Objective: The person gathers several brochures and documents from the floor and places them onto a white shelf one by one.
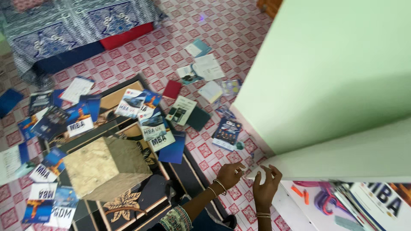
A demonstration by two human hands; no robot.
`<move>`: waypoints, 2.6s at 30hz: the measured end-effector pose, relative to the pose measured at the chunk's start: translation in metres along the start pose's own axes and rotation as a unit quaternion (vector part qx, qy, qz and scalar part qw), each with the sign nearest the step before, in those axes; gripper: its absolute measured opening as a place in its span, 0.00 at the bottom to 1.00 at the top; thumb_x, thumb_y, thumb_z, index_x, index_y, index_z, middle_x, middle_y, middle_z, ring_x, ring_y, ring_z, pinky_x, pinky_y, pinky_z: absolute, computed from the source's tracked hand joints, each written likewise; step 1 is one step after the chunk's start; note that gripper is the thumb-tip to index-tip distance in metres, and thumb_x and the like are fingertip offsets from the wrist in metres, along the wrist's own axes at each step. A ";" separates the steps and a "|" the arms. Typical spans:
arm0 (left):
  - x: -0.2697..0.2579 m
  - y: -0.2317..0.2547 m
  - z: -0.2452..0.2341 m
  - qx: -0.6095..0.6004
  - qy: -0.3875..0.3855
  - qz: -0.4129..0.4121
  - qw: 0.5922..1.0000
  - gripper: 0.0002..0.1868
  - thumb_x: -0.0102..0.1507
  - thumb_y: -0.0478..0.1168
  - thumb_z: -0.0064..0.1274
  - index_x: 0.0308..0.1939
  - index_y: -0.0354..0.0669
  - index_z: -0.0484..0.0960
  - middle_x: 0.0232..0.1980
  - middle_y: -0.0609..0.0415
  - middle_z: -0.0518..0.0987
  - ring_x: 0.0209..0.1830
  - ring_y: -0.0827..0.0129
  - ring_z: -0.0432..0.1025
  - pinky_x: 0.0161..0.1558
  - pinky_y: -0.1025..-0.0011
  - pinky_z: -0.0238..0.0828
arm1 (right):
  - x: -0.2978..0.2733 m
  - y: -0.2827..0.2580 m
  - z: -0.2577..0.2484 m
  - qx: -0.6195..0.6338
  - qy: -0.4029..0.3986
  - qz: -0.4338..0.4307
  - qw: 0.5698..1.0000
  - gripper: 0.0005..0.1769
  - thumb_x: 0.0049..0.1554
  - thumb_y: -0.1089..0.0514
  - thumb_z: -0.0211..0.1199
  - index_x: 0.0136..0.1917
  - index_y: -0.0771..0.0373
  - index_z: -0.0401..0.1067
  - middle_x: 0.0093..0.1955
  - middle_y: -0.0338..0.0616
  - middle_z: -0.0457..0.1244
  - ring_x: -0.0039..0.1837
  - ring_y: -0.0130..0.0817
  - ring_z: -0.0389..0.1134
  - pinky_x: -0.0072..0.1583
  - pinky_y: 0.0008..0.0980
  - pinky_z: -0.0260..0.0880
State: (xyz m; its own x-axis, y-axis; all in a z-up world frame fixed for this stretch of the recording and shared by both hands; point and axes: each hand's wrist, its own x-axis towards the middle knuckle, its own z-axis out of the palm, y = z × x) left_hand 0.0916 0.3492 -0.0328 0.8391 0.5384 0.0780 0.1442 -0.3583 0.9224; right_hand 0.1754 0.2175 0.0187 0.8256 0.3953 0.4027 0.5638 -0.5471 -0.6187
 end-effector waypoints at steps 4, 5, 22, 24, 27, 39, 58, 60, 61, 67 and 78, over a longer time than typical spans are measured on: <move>-0.019 -0.077 -0.086 -0.010 0.000 -0.140 0.990 0.10 0.63 0.39 0.57 0.47 0.46 0.83 0.40 0.49 0.86 0.37 0.57 0.82 0.42 0.62 0.79 | -0.022 -0.054 0.108 0.108 -0.162 -0.131 0.972 0.13 0.57 0.63 0.62 0.57 0.62 0.74 0.60 0.51 0.61 0.64 0.52 0.65 0.63 0.47 0.67; -0.025 -0.103 -0.104 -0.017 0.022 -0.155 0.987 0.10 0.62 0.39 0.55 0.47 0.45 0.82 0.40 0.49 0.85 0.38 0.56 0.82 0.43 0.61 0.80 | -0.032 -0.061 0.137 0.112 -0.179 -0.130 0.969 0.13 0.57 0.63 0.62 0.57 0.62 0.74 0.60 0.51 0.61 0.64 0.52 0.65 0.63 0.47 0.67; -0.113 -0.453 -0.192 0.005 0.136 -0.435 0.890 0.07 0.62 0.37 0.52 0.41 0.44 0.85 0.39 0.48 0.86 0.40 0.57 0.83 0.45 0.61 0.80 | -0.180 -0.016 0.491 0.118 -0.565 0.151 0.803 0.12 0.62 0.60 0.59 0.58 0.61 0.75 0.51 0.46 0.73 0.51 0.37 0.76 0.50 0.38 0.77; -0.109 -0.493 -0.175 -0.006 0.128 -0.468 0.874 0.07 0.61 0.37 0.53 0.42 0.45 0.85 0.40 0.48 0.86 0.42 0.56 0.83 0.46 0.61 0.80 | -0.190 0.005 0.528 0.117 -0.569 0.161 0.798 0.12 0.61 0.60 0.59 0.58 0.62 0.75 0.50 0.46 0.73 0.51 0.37 0.77 0.51 0.36 0.77; -0.100 -0.557 -0.151 -0.013 0.124 -0.498 0.858 0.08 0.62 0.39 0.54 0.42 0.45 0.85 0.40 0.46 0.85 0.43 0.53 0.81 0.46 0.59 0.79 | -0.205 0.036 0.586 0.125 -0.574 0.226 0.777 0.13 0.60 0.61 0.58 0.58 0.62 0.75 0.49 0.46 0.73 0.50 0.36 0.76 0.50 0.35 0.77; -0.076 -0.813 -0.064 0.101 0.013 -0.552 0.828 0.19 0.66 0.46 0.50 0.59 0.43 0.77 0.60 0.41 0.77 0.61 0.48 0.72 0.63 0.56 0.69 | -0.290 0.196 0.785 0.076 -0.601 0.302 0.736 0.14 0.60 0.62 0.57 0.58 0.63 0.76 0.47 0.46 0.73 0.47 0.33 0.75 0.50 0.32 0.76; -0.106 -1.028 -0.080 0.145 0.114 -0.627 0.757 0.45 0.58 0.54 0.63 0.71 0.32 0.64 0.71 0.30 0.65 0.65 0.36 0.69 0.66 0.51 0.69 | -0.352 0.328 0.938 0.096 -0.414 0.375 0.824 0.24 0.54 0.66 0.63 0.63 0.67 0.62 0.51 0.44 0.69 0.55 0.35 0.71 0.58 0.33 0.71; -0.101 -1.031 -0.086 0.082 0.091 -0.632 0.766 0.51 0.57 0.56 0.65 0.73 0.30 0.57 0.72 0.31 0.61 0.69 0.36 0.63 0.64 0.48 0.66 | -0.349 0.327 0.939 0.121 -0.416 0.392 0.812 0.24 0.54 0.65 0.65 0.62 0.66 0.61 0.49 0.42 0.70 0.53 0.31 0.71 0.56 0.31 0.71; -0.096 -1.032 -0.090 0.083 0.093 -0.630 0.766 0.51 0.57 0.56 0.65 0.73 0.30 0.57 0.72 0.31 0.61 0.69 0.36 0.63 0.64 0.48 0.66 | -0.348 0.327 0.940 0.147 -0.442 0.433 0.772 0.18 0.56 0.64 0.65 0.59 0.66 0.67 0.48 0.42 0.69 0.50 0.30 0.68 0.52 0.31 0.66; -0.095 -1.010 -0.101 0.111 0.015 -0.627 0.771 0.32 0.58 0.59 0.64 0.55 0.40 0.79 0.57 0.34 0.77 0.57 0.42 0.74 0.58 0.52 0.72 | -0.341 0.307 0.934 0.203 -0.450 0.374 0.785 0.10 0.61 0.63 0.64 0.56 0.67 0.73 0.46 0.43 0.63 0.45 0.30 0.60 0.47 0.33 0.61; -0.096 -0.822 -0.110 -0.078 0.084 -0.596 0.795 0.19 0.63 0.44 0.60 0.53 0.38 0.78 0.50 0.37 0.84 0.49 0.53 0.80 0.50 0.60 0.74 | -0.235 0.234 0.768 0.147 -0.468 0.280 0.825 0.14 0.60 0.62 0.57 0.59 0.67 0.72 0.47 0.47 0.70 0.48 0.37 0.70 0.51 0.38 0.71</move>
State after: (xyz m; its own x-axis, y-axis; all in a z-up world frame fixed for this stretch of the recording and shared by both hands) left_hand -0.1646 0.6756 -0.7569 0.0716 0.5239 -0.8488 0.7055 0.5750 0.4143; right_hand 0.0950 0.5633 -0.7389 0.4959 0.6132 -0.6149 -0.0449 -0.6891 -0.7233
